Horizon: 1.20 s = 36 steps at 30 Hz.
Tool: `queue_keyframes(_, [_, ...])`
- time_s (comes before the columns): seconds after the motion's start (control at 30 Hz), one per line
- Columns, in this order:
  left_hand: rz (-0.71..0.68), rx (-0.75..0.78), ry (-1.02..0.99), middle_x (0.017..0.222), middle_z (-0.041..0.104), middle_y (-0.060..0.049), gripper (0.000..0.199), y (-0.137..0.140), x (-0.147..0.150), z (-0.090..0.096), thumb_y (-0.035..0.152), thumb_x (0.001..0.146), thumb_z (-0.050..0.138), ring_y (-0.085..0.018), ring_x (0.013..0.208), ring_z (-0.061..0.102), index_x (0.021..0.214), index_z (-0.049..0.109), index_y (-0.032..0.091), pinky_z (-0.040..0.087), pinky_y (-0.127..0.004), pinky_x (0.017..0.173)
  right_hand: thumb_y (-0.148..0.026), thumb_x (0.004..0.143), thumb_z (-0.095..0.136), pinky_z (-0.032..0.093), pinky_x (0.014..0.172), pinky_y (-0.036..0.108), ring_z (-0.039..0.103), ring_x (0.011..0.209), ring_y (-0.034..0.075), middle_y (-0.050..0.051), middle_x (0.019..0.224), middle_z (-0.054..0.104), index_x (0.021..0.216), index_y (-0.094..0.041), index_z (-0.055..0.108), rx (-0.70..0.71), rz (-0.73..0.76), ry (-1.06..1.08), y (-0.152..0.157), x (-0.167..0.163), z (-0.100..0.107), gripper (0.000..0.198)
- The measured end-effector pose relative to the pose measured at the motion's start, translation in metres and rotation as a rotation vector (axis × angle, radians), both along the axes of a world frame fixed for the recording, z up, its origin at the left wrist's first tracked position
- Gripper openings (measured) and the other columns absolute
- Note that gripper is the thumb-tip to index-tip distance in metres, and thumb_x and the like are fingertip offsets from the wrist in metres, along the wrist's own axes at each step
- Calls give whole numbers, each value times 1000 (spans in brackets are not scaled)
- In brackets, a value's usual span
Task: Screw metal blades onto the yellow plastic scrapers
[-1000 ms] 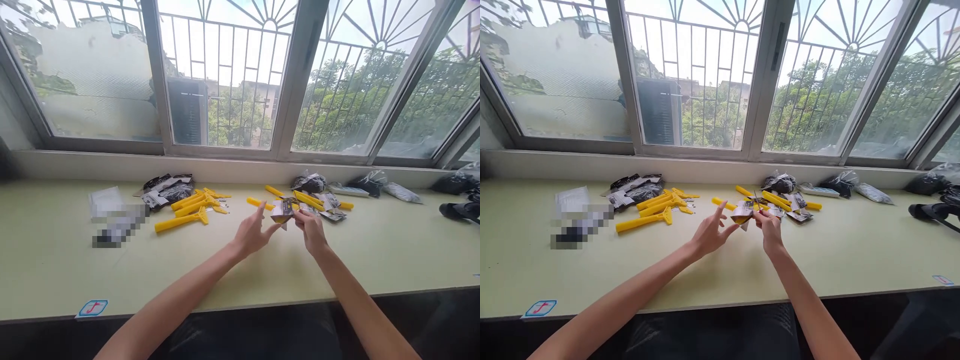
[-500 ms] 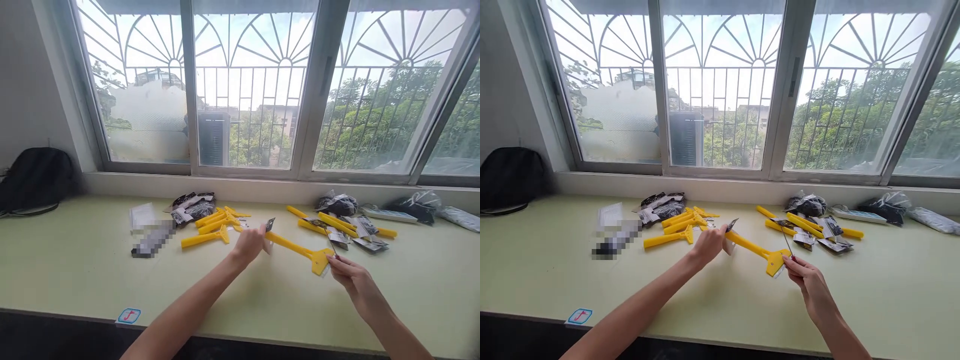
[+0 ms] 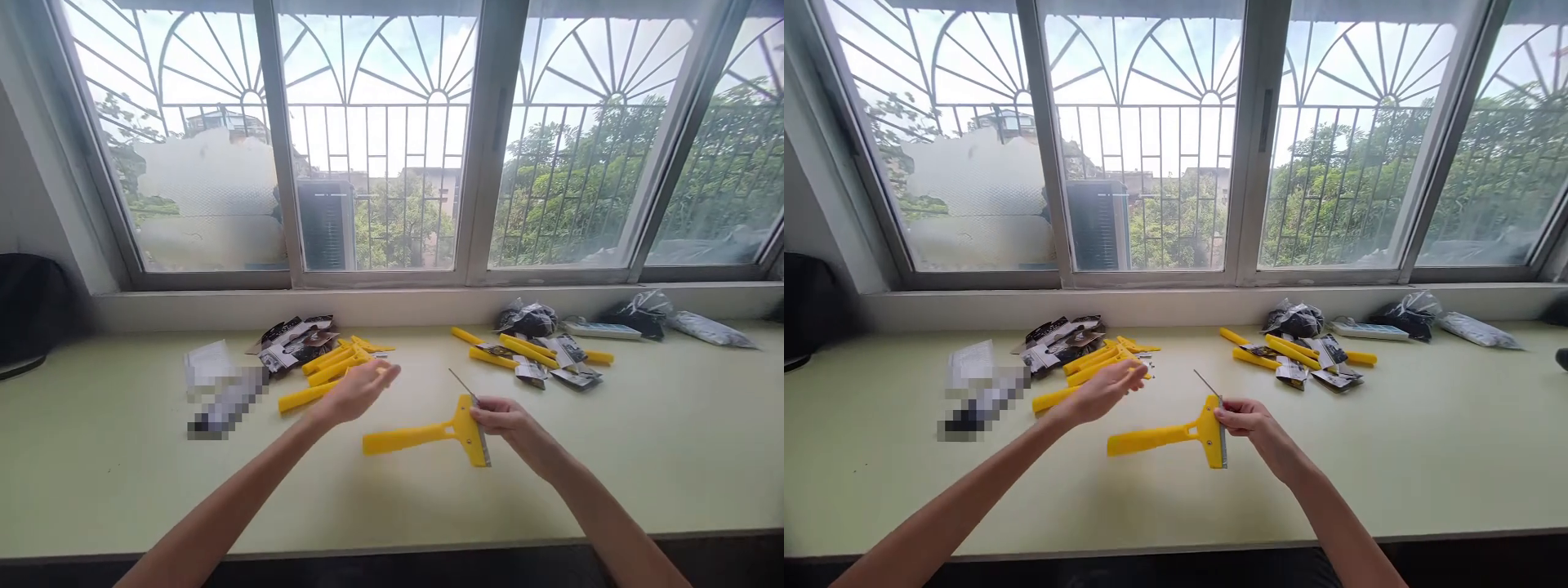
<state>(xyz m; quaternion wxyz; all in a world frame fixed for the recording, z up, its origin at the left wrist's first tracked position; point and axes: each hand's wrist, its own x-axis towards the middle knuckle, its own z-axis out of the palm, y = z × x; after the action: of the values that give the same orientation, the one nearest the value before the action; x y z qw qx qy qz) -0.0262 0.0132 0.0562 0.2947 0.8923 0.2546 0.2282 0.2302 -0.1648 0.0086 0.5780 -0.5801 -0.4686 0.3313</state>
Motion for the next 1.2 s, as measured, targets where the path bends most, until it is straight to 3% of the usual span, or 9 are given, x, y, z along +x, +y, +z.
queue_keyframes(0.07, [-113,-138,106,99,73,-9,78,-33,11,-11,73,84,58,-24,87,68,141,55,19,50,-30,76,-52,73,74,42,69,32,52,70,18,3,72,63,75,-18,70,-76,181,-2,16,-16,5,34])
queue_keyframes(0.17, [-147,-144,122,111,67,-10,102,-58,25,-17,72,70,74,-22,89,65,153,40,23,49,-31,79,-46,72,74,34,65,29,37,62,13,-2,64,52,67,-18,63,-120,248,63,36,-28,8,31])
queue_keyframes(0.4, [-103,-70,18,105,64,-6,121,-57,35,-24,69,58,84,-23,88,62,157,30,26,49,-36,83,-45,72,73,29,62,28,33,62,12,-3,65,50,65,-17,59,-61,251,89,45,-25,5,31])
queue_keyframes(0.53, [-217,-562,86,89,65,-5,89,-44,27,-25,70,82,64,-17,70,62,149,35,20,51,-29,64,-51,76,70,34,67,29,44,65,13,-2,67,54,69,-17,61,-38,268,-10,49,-23,3,35])
queue_keyframes(0.63, [-341,-855,122,79,62,-2,55,-30,23,-26,60,88,62,-11,55,56,122,53,18,44,-22,50,-57,79,68,36,66,28,47,67,15,-2,69,55,71,-18,59,-3,219,-127,63,-27,-1,41])
queue_keyframes(0.7, [-299,-839,46,76,59,1,42,-20,23,-31,52,88,63,-7,47,50,111,55,18,40,-19,44,-61,84,62,37,65,28,49,68,15,-1,72,58,78,-19,61,41,160,-233,74,-30,-7,43])
queue_keyframes(0.8, [-55,-690,-80,73,56,3,37,-8,23,-43,42,89,60,-7,44,49,118,52,20,40,-17,41,-59,95,46,38,66,29,50,70,17,1,77,61,98,-20,64,111,40,-383,81,-33,-20,43])
queue_keyframes(0.9, [150,-579,-161,70,53,5,38,3,23,-54,35,89,55,-7,43,50,123,49,20,41,-16,41,-52,101,39,36,65,30,47,65,17,1,72,58,96,-21,66,151,-47,-512,75,-32,-33,41])
queue_keyframes(1.2, [170,-474,-219,82,59,1,32,11,28,-68,24,84,52,-7,40,49,114,43,20,42,-19,38,-42,100,41,36,64,30,50,61,18,1,67,61,88,-21,68,151,-53,-642,69,-43,-47,36])
